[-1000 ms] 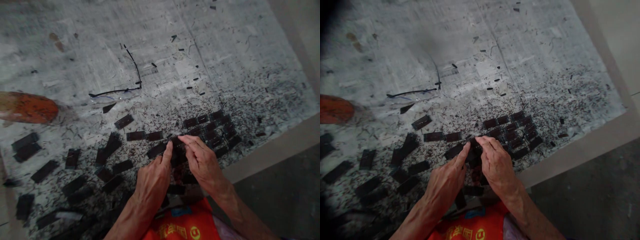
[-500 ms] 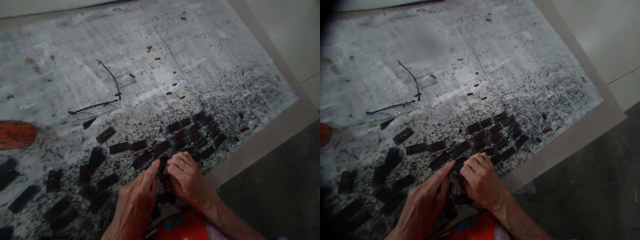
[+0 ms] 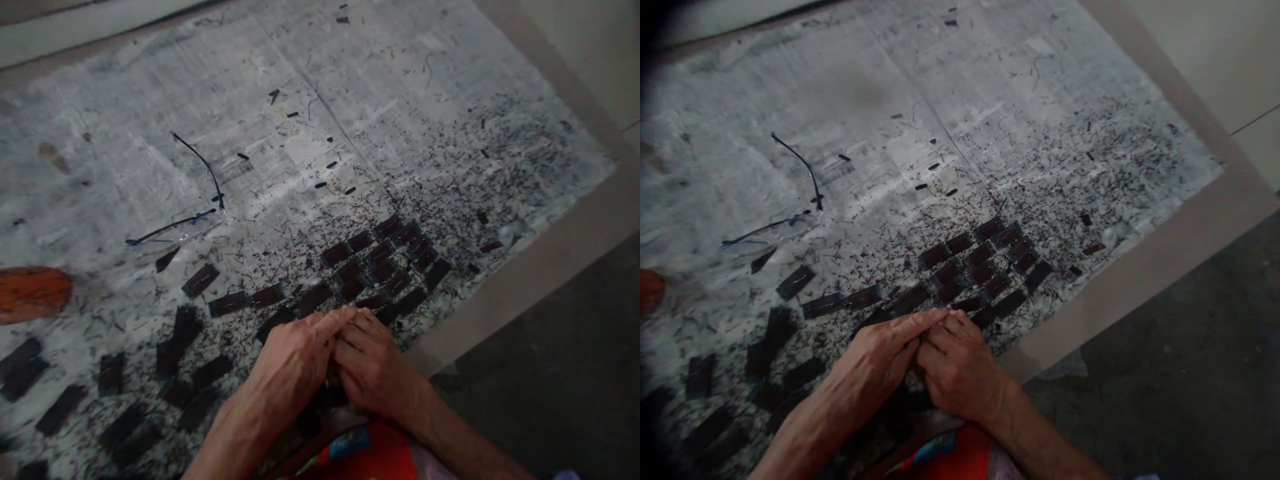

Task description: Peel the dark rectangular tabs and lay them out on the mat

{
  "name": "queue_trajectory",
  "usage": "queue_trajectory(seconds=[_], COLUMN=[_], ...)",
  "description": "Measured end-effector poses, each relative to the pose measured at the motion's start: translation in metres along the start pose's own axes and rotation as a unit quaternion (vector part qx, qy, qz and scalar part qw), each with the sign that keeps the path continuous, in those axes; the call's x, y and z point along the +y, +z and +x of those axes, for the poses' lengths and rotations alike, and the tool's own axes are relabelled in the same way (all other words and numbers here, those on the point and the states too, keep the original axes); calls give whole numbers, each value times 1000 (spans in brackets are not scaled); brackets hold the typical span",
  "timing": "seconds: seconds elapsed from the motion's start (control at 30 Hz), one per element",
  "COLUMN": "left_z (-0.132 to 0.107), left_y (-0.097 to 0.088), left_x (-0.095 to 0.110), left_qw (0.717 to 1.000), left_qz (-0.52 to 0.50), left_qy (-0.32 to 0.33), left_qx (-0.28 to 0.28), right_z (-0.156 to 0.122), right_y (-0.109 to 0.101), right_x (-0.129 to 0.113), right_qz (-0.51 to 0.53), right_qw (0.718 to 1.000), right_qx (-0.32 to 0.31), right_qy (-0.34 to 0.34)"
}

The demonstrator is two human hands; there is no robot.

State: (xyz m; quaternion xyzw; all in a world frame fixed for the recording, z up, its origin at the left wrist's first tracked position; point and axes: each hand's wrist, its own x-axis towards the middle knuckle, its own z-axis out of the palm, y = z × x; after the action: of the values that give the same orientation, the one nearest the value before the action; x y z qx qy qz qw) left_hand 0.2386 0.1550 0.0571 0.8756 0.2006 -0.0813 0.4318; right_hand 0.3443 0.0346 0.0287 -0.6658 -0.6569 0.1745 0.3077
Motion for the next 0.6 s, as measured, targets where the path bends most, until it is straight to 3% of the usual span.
queue_trajectory(seconds=[0.2, 0.43, 0.6], left_z=[12, 13, 10], left_y=[-9, -5, -2], left_x=[5, 2, 1], left_qw=[999, 998, 999], left_qz=[-41, -46, -34], left_qy=[6, 6, 8], left_qx=[-20, -33, -36], right_z=[2, 3, 1], right_y=[-1, 0, -14], right_x=[2, 4, -1], right_qz=[5, 10, 58], right_qw=[1000, 999, 997], right_qx=[13, 31, 34], right_qy=[-9, -8, -43])
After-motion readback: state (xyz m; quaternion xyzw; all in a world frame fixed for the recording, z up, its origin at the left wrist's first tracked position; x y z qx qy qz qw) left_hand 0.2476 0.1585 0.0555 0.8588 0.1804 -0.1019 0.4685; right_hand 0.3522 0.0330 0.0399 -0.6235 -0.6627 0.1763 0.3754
